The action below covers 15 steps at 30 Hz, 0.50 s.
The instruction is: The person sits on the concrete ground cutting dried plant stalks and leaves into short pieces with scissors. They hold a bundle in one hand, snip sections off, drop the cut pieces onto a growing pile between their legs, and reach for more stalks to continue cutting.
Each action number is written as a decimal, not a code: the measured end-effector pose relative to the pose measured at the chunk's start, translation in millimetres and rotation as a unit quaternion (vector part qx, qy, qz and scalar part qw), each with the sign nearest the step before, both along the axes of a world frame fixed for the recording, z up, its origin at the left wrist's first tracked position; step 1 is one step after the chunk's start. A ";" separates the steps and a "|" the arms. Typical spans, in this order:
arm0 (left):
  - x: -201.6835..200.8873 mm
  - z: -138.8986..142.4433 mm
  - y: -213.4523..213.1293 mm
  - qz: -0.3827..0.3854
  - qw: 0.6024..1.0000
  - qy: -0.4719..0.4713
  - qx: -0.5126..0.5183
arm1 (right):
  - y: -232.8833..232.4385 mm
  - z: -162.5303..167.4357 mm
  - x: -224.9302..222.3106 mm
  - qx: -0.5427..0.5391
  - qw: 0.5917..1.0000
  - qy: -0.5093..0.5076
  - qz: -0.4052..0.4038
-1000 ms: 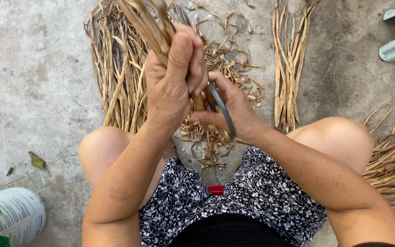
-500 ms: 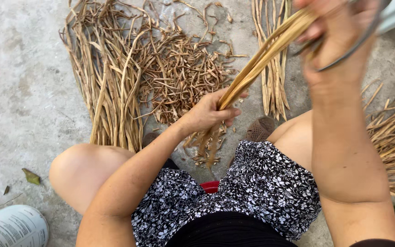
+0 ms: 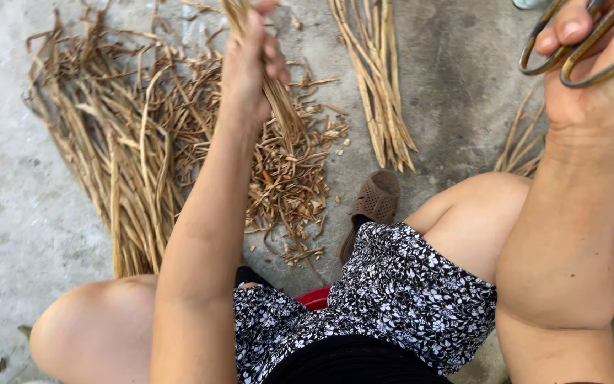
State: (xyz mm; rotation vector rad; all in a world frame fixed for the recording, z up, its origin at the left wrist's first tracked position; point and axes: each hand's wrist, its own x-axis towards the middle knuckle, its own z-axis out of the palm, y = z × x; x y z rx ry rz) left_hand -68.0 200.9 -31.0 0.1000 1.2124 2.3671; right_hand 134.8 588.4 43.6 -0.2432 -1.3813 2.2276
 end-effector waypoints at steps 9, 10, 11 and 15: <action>11.7 -143.9 125.7 0.004 0.949 -0.186 -0.255 | -58.4 83.2 70.7 0.074 0.995 -0.067 0.001; 24.8 -158.9 131.2 -0.007 0.954 -0.175 -0.244 | -62.7 88.8 75.0 0.081 0.994 -0.069 0.003; 37.5 -168.8 135.1 -0.018 0.958 -0.163 -0.233 | -65.9 93.3 78.5 0.088 0.994 -0.071 0.006; 57.3 -187.2 150.8 0.010 0.945 -0.177 -0.275 | -66.8 103.0 87.7 0.102 0.991 -0.085 0.011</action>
